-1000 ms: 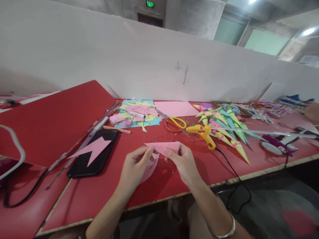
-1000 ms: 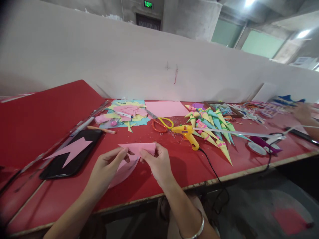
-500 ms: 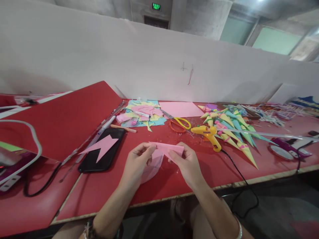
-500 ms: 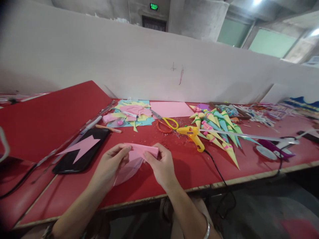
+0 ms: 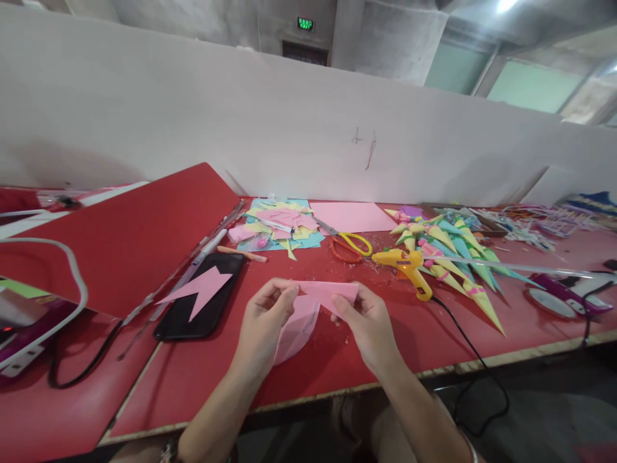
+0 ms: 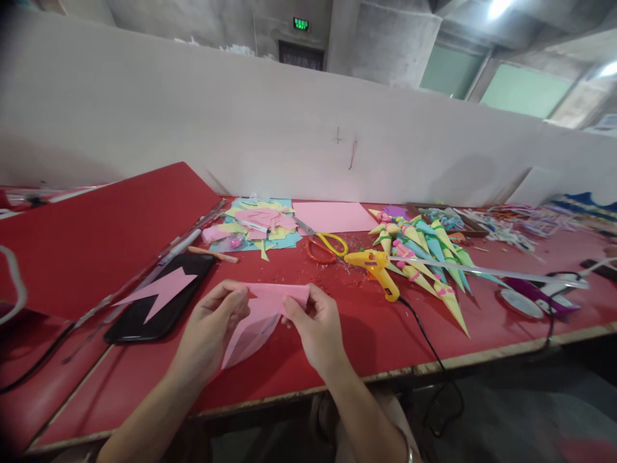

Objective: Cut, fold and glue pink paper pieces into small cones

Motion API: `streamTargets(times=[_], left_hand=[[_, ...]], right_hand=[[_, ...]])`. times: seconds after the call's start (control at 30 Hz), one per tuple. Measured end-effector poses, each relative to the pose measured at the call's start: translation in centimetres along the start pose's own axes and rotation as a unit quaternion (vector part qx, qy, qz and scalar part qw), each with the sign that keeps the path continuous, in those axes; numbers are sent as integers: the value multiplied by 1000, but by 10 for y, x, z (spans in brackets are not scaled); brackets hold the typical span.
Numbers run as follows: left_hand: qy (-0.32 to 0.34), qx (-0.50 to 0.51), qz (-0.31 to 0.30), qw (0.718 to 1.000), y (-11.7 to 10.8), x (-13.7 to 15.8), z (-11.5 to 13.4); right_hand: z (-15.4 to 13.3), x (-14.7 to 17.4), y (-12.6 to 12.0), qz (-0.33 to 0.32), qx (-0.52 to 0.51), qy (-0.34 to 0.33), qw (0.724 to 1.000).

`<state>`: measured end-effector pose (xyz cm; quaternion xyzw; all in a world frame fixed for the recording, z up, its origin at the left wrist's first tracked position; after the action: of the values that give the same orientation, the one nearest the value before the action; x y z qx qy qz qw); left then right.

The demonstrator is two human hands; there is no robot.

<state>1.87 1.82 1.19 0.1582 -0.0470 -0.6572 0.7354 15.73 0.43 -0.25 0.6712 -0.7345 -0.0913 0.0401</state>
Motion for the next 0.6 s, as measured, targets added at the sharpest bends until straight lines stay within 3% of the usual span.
streamTargets(times=[0.6], left_hand=[[-9,91,16,996,0,3,2]], right_hand=[[0,1,5,4,-28,-6,1000]])
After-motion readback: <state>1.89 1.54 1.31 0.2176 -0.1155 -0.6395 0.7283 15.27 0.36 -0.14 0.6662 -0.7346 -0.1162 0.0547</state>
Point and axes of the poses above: each hand's wrist, its own x-axis away from the middle knuckle, its own y-axis out of the palm, z = x × y, the point moved 1 cm from there along -x, towards the middle knuckle, and after that the axes turned 6 degrees about y, right-handed, at the moved point
